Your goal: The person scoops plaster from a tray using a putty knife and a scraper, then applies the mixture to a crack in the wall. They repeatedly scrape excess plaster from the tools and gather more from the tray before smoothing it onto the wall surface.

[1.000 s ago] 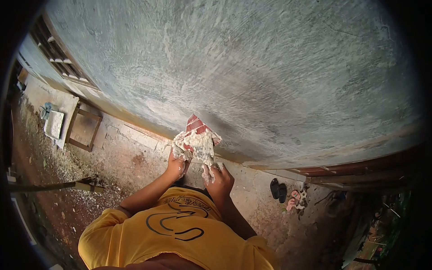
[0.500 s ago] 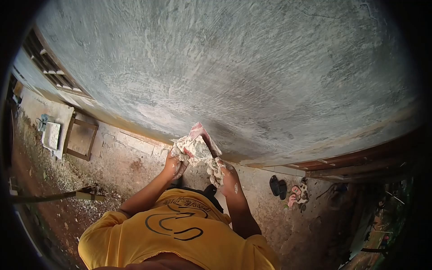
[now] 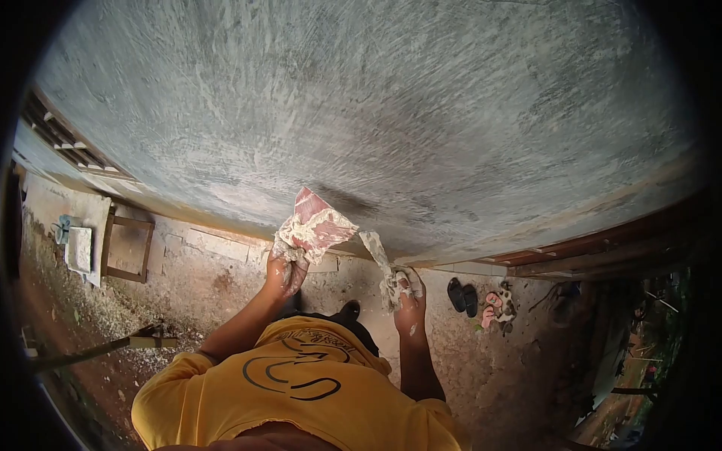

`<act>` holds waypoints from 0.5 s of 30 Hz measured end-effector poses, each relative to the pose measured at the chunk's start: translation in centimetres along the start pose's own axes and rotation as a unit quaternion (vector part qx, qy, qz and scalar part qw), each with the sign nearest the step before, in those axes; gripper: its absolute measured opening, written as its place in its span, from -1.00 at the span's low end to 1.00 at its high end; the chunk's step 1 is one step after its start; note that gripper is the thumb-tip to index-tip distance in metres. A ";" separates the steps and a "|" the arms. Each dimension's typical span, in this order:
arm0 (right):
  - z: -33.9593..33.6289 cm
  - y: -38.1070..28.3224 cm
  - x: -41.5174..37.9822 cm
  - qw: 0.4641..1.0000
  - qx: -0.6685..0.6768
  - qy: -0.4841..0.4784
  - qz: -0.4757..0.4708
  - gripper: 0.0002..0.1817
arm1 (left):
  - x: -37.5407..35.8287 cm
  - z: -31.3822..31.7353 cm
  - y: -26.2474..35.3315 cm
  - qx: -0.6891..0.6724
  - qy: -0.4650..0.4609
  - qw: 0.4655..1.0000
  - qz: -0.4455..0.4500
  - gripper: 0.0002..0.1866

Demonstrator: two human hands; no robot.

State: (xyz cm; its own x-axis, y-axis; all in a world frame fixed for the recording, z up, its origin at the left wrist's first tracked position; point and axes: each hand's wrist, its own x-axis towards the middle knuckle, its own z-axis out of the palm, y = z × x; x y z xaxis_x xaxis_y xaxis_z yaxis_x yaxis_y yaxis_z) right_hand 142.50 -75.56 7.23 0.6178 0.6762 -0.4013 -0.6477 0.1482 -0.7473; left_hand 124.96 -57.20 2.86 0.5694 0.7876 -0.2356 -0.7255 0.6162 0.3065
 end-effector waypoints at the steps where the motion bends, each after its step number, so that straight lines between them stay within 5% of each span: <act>1: 0.7 0.1 -0.5 0.977 -0.160 -0.034 -0.135 -0.61 | -0.1 -0.4 -0.6 0.016 0.012 1.000 -0.003 -0.60; 2: 1.2 0.0 -0.9 0.910 -0.312 -0.069 -0.264 -0.61 | -0.2 -0.9 -1.4 0.033 0.023 0.999 -0.004 -0.59; 3: 1.8 -0.5 -1.0 0.905 -0.336 -0.101 -0.240 -0.63 | 0.0 -2.2 -2.4 0.042 -0.018 0.999 0.000 -0.58; 4: 2.0 -0.3 -1.0 0.836 -0.418 -0.100 -0.342 -0.70 | -0.1 -1.3 -3.1 0.040 -0.018 0.999 0.004 -0.58; 8: -0.7 -1.5 -0.6 0.650 -0.610 -0.139 -0.431 -0.72 | -1.1 1.6 -7.9 0.056 -0.005 0.997 0.056 -0.56; 10: -3.0 -2.5 0.0 0.608 -0.633 -0.135 -0.460 -0.72 | -1.7 2.9 -11.2 0.052 -0.007 0.996 0.078 -0.54; 15: -10.1 -6.7 2.1 0.601 -0.642 -0.168 -0.445 -0.68 | -2.8 3.7 -22.7 0.072 0.011 0.988 0.134 -0.51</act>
State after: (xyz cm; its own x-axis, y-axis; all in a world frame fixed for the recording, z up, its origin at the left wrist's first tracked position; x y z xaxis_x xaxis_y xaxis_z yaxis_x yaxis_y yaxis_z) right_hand 152.59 -82.45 6.03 0.2002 0.8815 0.4277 0.8844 0.0252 -0.4661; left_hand 141.27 -73.45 -0.07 0.3546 0.9233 -0.1475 -0.7859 0.3798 0.4879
